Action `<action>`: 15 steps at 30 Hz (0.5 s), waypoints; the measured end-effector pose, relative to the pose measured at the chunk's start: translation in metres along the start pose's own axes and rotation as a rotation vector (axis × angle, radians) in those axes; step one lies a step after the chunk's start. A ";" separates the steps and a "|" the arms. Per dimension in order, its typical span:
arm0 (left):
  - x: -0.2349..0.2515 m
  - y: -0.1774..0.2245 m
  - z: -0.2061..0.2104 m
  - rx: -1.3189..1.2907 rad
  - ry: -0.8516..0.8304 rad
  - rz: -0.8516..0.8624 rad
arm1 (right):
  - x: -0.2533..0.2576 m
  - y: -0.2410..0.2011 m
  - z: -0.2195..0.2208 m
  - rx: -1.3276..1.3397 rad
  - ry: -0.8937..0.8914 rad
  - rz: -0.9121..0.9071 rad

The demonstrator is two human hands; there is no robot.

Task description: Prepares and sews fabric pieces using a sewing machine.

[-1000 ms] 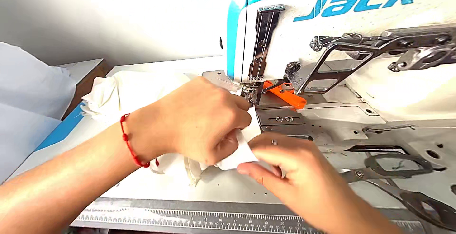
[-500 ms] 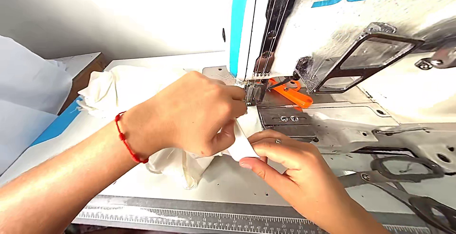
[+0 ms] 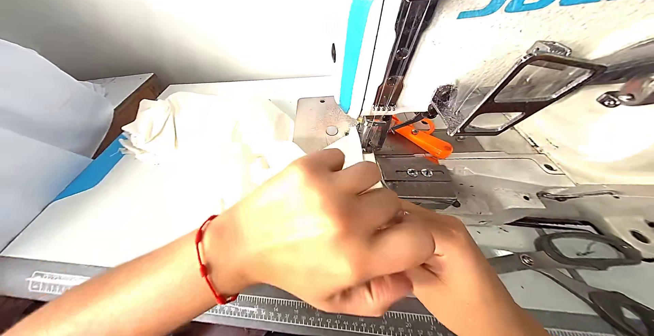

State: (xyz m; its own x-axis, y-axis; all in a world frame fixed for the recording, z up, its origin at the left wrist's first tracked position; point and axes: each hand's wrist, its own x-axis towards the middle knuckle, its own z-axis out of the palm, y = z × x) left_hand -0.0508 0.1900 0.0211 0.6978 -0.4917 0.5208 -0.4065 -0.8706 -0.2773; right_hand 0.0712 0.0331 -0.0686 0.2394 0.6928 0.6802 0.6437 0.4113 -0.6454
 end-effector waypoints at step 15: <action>-0.012 -0.013 -0.035 -0.055 -0.313 -0.169 | -0.004 -0.006 0.010 0.033 0.053 0.012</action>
State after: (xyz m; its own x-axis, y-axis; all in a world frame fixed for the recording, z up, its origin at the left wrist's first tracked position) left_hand -0.0740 0.2079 0.0466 0.9013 -0.3296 0.2810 -0.2946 -0.9421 -0.1599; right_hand 0.0592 0.0344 -0.0710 0.2861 0.6656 0.6893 0.6166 0.4227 -0.6642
